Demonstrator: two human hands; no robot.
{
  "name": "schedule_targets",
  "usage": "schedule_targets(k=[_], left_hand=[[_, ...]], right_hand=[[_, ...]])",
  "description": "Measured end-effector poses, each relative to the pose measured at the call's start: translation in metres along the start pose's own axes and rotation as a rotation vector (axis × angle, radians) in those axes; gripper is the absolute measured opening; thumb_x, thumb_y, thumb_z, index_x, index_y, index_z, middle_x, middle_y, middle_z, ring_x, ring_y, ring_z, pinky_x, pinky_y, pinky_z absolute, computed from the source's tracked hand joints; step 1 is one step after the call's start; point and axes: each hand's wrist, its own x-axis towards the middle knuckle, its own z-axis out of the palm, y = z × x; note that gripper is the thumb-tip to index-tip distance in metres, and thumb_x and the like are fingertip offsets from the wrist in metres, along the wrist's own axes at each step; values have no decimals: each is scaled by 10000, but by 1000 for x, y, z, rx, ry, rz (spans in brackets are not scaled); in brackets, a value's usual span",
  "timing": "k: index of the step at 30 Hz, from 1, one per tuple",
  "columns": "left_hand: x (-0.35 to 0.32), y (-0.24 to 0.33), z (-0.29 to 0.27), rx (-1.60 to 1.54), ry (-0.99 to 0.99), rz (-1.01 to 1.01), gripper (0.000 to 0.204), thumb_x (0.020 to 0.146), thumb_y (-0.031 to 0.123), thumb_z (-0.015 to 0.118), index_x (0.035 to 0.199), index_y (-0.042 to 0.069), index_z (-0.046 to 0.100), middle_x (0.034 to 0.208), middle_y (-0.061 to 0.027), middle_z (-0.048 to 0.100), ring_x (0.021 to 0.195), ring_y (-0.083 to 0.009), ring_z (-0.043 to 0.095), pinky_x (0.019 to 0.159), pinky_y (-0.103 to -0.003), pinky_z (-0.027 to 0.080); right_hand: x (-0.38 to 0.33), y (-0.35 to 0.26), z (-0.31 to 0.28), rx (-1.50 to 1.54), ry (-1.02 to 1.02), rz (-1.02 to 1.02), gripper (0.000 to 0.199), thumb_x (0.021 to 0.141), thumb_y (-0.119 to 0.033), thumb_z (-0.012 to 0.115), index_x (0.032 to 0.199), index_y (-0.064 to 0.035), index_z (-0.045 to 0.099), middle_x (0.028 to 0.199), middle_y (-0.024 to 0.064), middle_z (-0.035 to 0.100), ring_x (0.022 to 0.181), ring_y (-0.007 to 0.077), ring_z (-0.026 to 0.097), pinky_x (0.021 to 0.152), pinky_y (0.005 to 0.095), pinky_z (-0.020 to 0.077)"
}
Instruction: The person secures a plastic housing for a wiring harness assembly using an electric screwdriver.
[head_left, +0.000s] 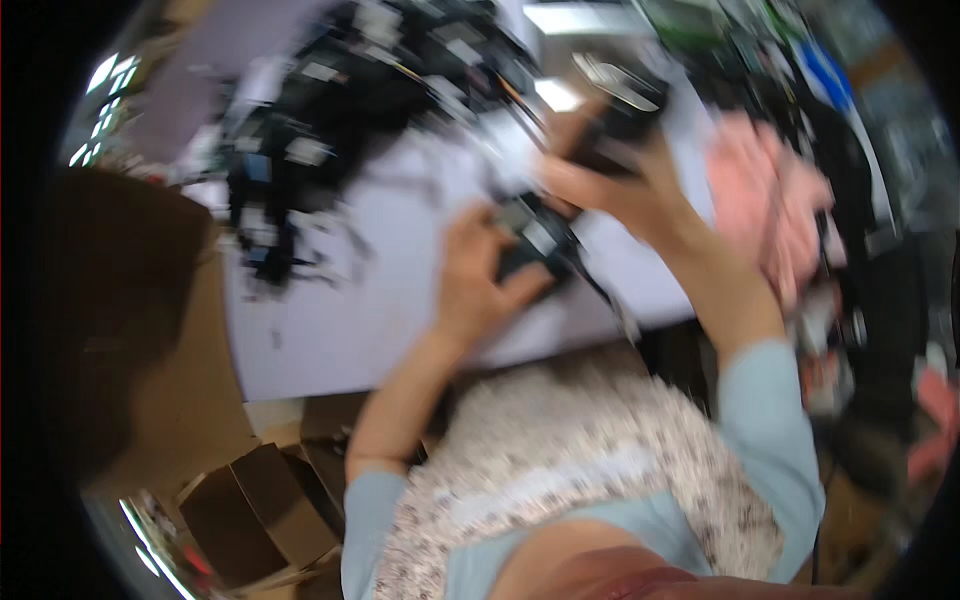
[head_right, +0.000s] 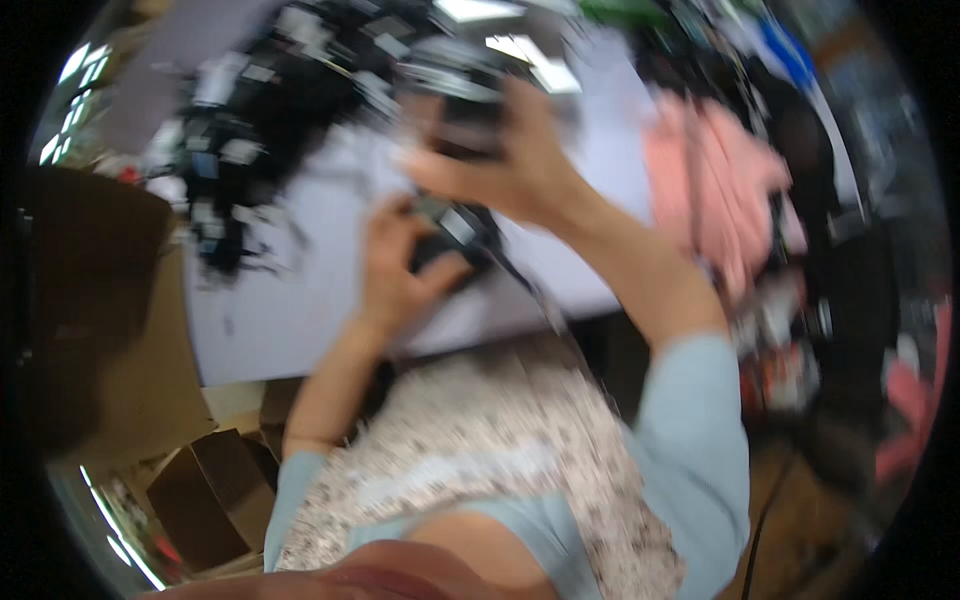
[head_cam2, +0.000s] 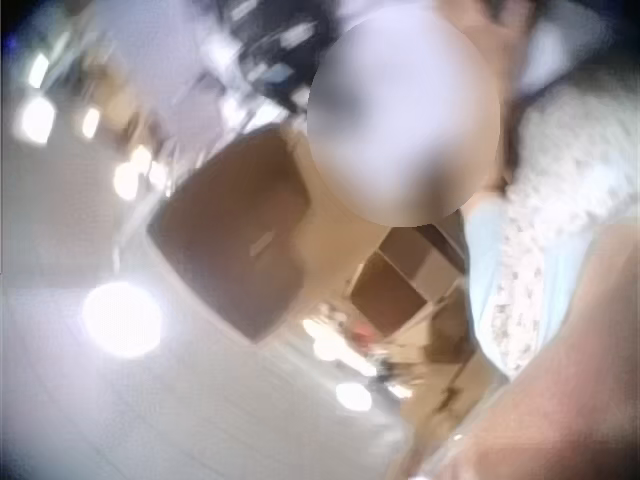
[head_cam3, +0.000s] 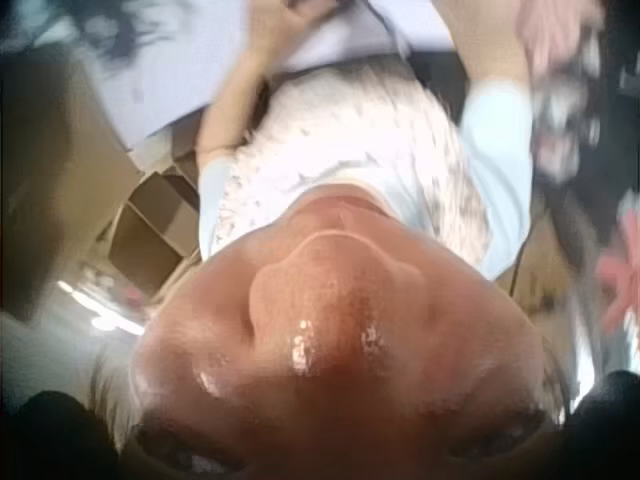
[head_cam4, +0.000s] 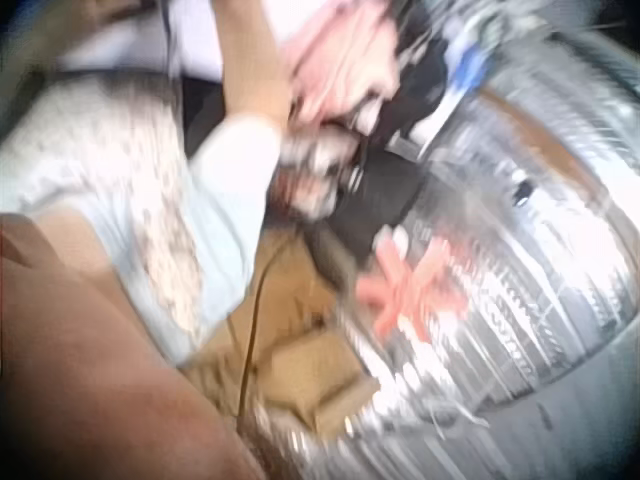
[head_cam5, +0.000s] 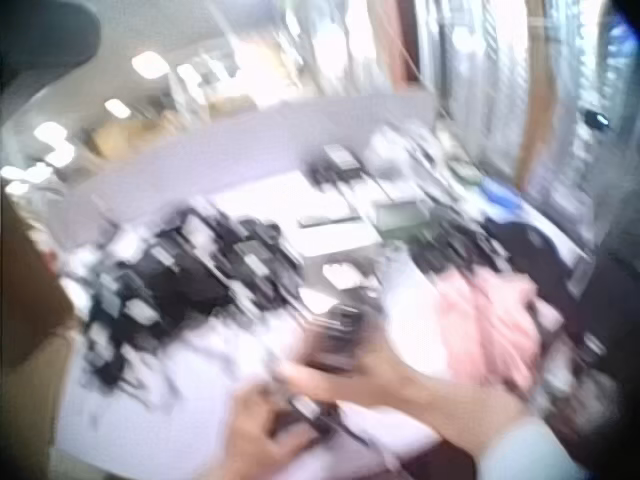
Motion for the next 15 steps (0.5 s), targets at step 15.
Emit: schedule_targets(k=[15], left_hand=[[-28,-19,-4,-78,55,-32,626,746,429,872,1197,58,645,1477,-205,437,1348,-423,431,1115,-512,370]], right_hand=[[45,-32,-89,100,530,-714,190,881,18,625,1063,21,570,861,96,553,724,145,485,678,267,416]])
